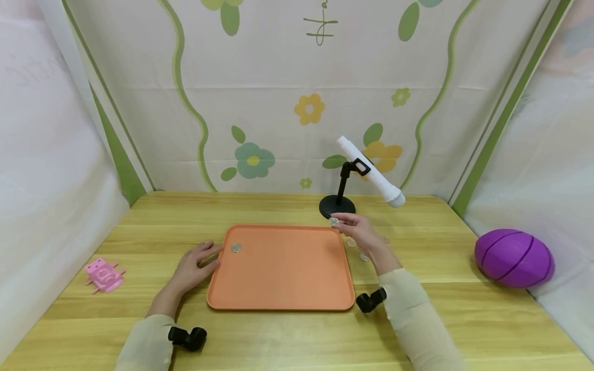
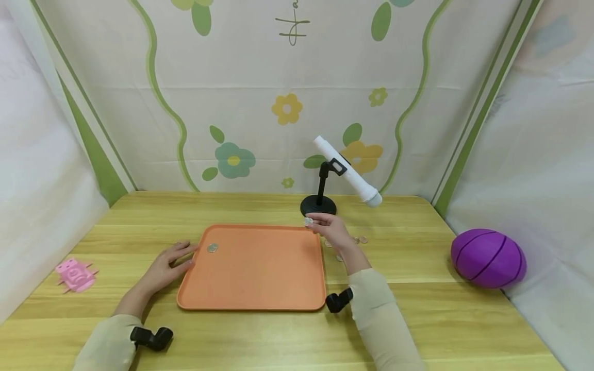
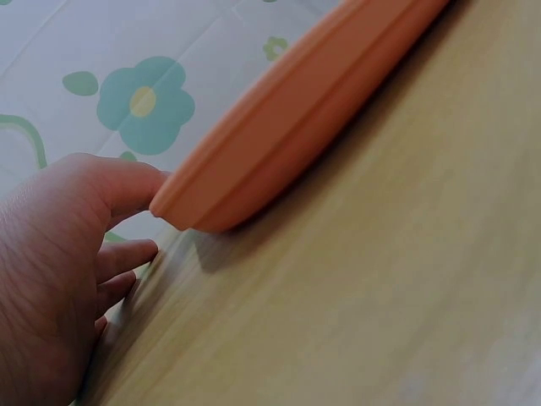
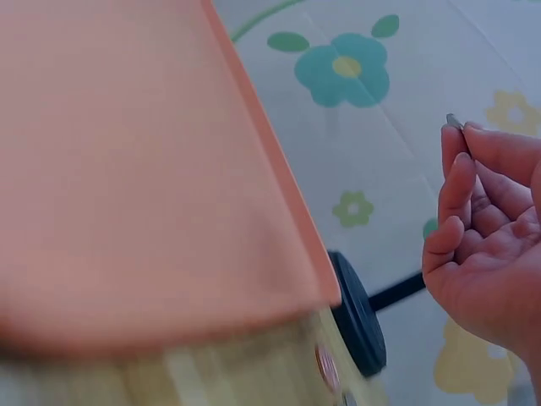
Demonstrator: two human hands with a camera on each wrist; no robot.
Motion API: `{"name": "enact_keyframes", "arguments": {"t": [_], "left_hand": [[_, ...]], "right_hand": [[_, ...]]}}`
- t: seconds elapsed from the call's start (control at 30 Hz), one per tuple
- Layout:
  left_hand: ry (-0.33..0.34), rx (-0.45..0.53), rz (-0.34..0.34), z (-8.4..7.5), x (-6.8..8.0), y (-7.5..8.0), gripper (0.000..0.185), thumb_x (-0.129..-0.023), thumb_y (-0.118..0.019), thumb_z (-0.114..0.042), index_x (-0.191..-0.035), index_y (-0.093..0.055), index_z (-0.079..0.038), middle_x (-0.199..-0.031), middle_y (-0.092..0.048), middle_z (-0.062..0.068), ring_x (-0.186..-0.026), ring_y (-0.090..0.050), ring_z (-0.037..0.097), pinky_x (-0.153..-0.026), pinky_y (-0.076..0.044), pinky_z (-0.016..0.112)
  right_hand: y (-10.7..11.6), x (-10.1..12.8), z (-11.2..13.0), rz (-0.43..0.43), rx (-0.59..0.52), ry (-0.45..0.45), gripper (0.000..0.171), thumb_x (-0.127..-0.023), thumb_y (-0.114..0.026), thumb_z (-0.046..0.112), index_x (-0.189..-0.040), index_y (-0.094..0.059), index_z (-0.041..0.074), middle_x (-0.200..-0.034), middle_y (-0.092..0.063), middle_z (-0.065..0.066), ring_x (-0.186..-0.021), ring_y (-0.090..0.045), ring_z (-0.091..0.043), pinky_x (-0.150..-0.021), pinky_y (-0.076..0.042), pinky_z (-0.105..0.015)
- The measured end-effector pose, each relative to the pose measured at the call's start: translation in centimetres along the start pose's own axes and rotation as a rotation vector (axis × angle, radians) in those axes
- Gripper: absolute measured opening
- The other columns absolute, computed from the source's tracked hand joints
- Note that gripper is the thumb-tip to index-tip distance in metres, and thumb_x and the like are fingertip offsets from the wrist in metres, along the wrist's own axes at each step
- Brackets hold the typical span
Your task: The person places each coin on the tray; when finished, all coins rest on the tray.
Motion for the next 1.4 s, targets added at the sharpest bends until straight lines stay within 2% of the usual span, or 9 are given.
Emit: {"name": "enact_keyframes", "arguments": {"t": [0.1,0.23,0.37,0.53,0.77,0.87,1.13,1.27,1.4], "left_hand": [[-0.002,0.0,-0.003,0.0,0.0,0.0,0.04,-0.084,-0.056,-0.018,-0.12,-0.051,0.0,-0.126,-0.035,0.029,-0.119,-0.02,0.046,-0.092,-0.008,0.06],[-0.001,0.008,-0.006,0.2,0.1,-0.2,0.041,-0.084,-0.056,-0.018,-0.12,-0.051,0.0,-0.126,-0.035,0.029,-0.119,-0.02,0.045,-0.092,-0.008,0.06],[-0.005,0.014,-0.007,0.4,0.2,-0.4,0.041,-0.084,-0.056,-0.019,-0.12,-0.051,-0.001,-0.126,-0.035,0.029,-0.119,-0.02,0.045,-0.092,-0.008,0.059],[0.003,0.015,-0.001,0.4,0.2,-0.3,0.041,-0.084,-0.056,-0.018,-0.121,-0.051,-0.001,-0.127,-0.034,0.028,-0.119,-0.02,0.045,-0.093,-0.008,0.059],[0.014,0.004,0.007,0.2,-0.4,0.0,0.041,-0.084,-0.055,-0.02,-0.121,-0.051,-0.002,-0.128,-0.034,0.027,-0.121,-0.019,0.043,-0.094,-0.006,0.057],[0.0,-0.004,0.002,0.0,-0.6,0.1,0.041,-0.084,-0.056,-0.019,-0.121,-0.051,-0.002,-0.127,-0.035,0.027,-0.12,-0.02,0.043,-0.093,-0.007,0.058],[-0.009,0.002,-0.003,0.0,-0.5,0.1,0.04,-0.084,-0.056,-0.02,-0.12,-0.052,-0.002,-0.127,-0.034,0.028,-0.12,-0.02,0.044,-0.093,-0.007,0.058],[0.005,-0.007,0.002,0.2,-0.3,0.0,0.041,-0.084,-0.055,-0.021,-0.12,-0.051,-0.002,-0.128,-0.034,0.027,-0.12,-0.02,0.043,-0.094,-0.007,0.058],[0.019,-0.007,0.003,0.3,-0.1,0.0,0.041,-0.084,-0.055,-0.021,-0.121,-0.051,-0.002,-0.128,-0.034,0.026,-0.121,-0.02,0.042,-0.094,-0.007,0.058]], "right_hand": [[-1.9,-1.1,0.4,0.017,-0.013,0.009,0.036,-0.083,-0.056,0.005,-0.117,-0.051,-0.005,-0.085,-0.059,-0.001,-0.073,-0.054,-0.017,-0.062,-0.043,-0.026],[-4.5,-2.4,0.3,0.046,-0.015,0.002,0.034,-0.082,-0.057,0.005,-0.115,-0.055,-0.001,-0.084,-0.06,-0.004,-0.071,-0.051,-0.022,-0.057,-0.038,-0.027],[-6.9,-3.5,-0.1,0.081,-0.004,-0.01,0.035,-0.082,-0.058,0.005,-0.116,-0.054,-0.002,-0.084,-0.061,-0.008,-0.071,-0.051,-0.023,-0.058,-0.038,-0.031],[-9.9,-4.6,-0.7,0.113,-0.026,-0.078,0.036,-0.083,-0.057,0.006,-0.118,-0.053,-0.001,-0.087,-0.062,-0.007,-0.072,-0.052,-0.022,-0.058,-0.037,-0.03],[-13.6,-5.4,-1.1,0.173,-0.042,-0.161,0.031,-0.085,-0.054,0.007,-0.115,-0.056,0.003,-0.094,-0.063,-0.009,-0.087,-0.053,-0.031,-0.06,-0.038,-0.028],[-14.7,-5.8,-1.5,0.182,-0.037,-0.187,0.031,-0.084,-0.055,0.006,-0.115,-0.057,0.004,-0.094,-0.063,-0.007,-0.09,-0.054,-0.031,-0.058,-0.038,-0.028],[-16.9,-6.3,-2.8,0.182,-0.043,-0.235,0.03,-0.081,-0.058,0.001,-0.111,-0.06,0.003,-0.09,-0.061,-0.006,-0.071,-0.057,-0.017,-0.057,-0.045,-0.025],[-17.6,-6.1,-3.4,0.2,-0.013,-0.24,0.028,-0.081,-0.057,0.002,-0.11,-0.061,0.004,-0.086,-0.061,-0.007,-0.061,-0.054,-0.016,-0.051,-0.042,-0.024],[-18.1,-6.1,-3.8,0.218,0.03,-0.228,0.027,-0.082,-0.057,0.003,-0.108,-0.062,0.005,-0.083,-0.061,-0.006,-0.06,-0.053,-0.016,-0.05,-0.041,-0.024]]}}
Point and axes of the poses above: each hand's wrist, its own x-axis away from the middle knuckle, its own y-axis out of the back of the hand, z = x × y, the point moved 7 cm from there along -x, towards the middle knuckle
